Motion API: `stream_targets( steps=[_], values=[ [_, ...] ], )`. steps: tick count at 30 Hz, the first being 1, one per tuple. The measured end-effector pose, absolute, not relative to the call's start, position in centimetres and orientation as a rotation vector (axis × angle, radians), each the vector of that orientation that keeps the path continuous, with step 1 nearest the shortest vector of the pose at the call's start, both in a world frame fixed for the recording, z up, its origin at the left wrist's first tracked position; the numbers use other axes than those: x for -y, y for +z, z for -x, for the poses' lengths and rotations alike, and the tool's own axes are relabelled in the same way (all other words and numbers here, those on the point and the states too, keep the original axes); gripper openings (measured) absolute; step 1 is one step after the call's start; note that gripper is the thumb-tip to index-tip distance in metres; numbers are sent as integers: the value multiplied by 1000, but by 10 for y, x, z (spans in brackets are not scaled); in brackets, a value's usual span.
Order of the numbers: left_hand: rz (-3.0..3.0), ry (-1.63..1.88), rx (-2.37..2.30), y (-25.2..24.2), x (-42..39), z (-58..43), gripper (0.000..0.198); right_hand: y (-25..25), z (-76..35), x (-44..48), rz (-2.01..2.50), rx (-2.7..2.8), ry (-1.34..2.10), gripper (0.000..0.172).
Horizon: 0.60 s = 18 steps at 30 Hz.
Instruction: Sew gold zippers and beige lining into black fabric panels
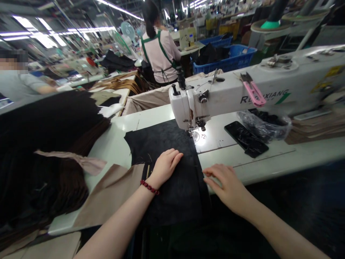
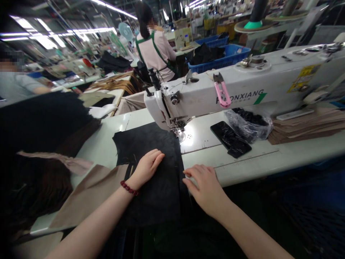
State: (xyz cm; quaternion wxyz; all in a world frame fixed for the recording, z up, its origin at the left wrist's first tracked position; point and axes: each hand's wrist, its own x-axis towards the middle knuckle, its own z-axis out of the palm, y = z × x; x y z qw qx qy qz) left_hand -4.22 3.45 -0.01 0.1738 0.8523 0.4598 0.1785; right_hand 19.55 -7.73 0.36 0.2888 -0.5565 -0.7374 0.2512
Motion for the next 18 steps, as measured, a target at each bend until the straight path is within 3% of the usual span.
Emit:
stream_targets(
  steps=[2,5,10,16,18],
  values=[
    [-2414,506,-1310,0,-35,42,41,4,-184,79,1470,2045,652,17],
    [-2418,497,-1315,0,-35,42,42,8,-176,74,1469,2106,617,6],
    [-2431,473,-1316,0,-35,42,42,20,-216,82,1617,2198,514,15],
    [-2439,461,-1310,-3,-36,41,42,45,-267,111,1684,2337,1191,34],
    [-2440,463,-1308,-3,-36,41,41,50,-260,107,1720,2295,1142,36]
  ],
)
